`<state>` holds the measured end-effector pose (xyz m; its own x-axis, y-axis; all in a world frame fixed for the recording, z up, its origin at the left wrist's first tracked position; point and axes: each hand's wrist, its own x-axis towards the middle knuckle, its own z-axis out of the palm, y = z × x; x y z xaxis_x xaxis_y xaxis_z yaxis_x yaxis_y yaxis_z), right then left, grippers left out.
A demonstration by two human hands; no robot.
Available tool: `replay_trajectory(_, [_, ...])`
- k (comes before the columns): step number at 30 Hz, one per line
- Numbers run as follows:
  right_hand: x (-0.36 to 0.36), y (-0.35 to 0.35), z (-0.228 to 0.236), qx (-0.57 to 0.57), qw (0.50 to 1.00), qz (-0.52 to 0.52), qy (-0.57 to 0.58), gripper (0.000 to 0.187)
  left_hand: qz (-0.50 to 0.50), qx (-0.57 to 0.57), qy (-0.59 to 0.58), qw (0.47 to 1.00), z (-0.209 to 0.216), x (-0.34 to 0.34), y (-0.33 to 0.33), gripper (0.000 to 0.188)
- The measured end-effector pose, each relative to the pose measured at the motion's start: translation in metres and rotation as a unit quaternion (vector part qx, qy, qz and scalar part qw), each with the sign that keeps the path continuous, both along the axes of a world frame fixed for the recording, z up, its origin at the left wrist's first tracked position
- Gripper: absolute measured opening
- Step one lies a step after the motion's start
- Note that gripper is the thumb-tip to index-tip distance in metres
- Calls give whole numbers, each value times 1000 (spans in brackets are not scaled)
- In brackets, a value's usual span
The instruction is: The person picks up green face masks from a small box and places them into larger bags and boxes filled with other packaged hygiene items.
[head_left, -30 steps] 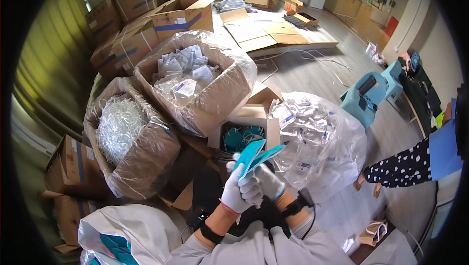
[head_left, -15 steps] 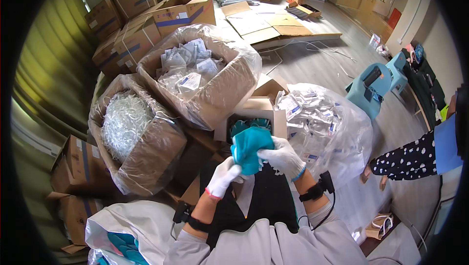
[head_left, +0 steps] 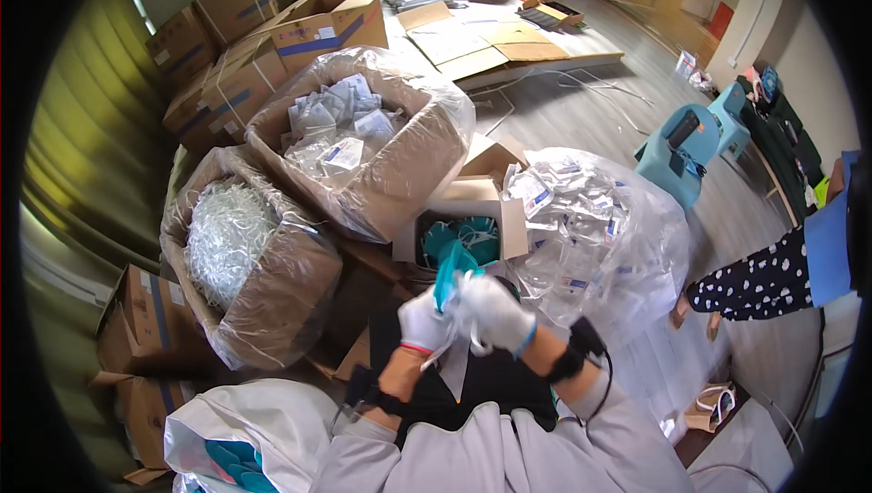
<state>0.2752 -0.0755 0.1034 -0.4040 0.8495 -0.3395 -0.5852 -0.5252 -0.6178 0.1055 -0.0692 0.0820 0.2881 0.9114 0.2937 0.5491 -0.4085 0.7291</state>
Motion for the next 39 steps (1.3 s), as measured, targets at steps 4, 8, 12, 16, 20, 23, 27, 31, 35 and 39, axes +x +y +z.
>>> replay_trajectory(4, [103,89,-83,-28,934,-355,-2,12,-58,-53,-134,988,-7,34,-53,9])
replay_trajectory(8, [249,68,-123,-5,887,-450,-103,16,-4,-202,-357,912,38,20,-78,21])
replay_trajectory(12, [235,39,-98,24,910,-378,-166,16,88,-383,-474,788,32,-39,-63,31])
replay_trajectory(16, [206,0,-133,-89,930,-315,-171,27,167,-372,-539,737,34,-71,-60,16])
replay_trajectory(20, [151,-16,-155,-185,910,-313,-198,26,283,-199,-591,729,57,-126,-71,13])
replay_trajectory(23, [113,-13,-143,-210,906,-289,-228,27,391,-2,-638,664,69,-181,-90,21])
replay_trajectory(27, [110,2,-145,-164,952,-231,-113,30,458,169,-722,490,64,-283,-127,33])
replay_trajectory(31, [96,14,-124,-135,979,-150,16,40,450,93,-790,406,63,-321,-138,33])
replay_trajectory(35, [51,21,-33,-67,997,-50,-7,31,289,-108,-771,557,9,-265,-123,23])
replay_trajectory(39, [27,31,20,2,996,-95,-1,25,291,-303,-618,665,16,-155,-82,28])
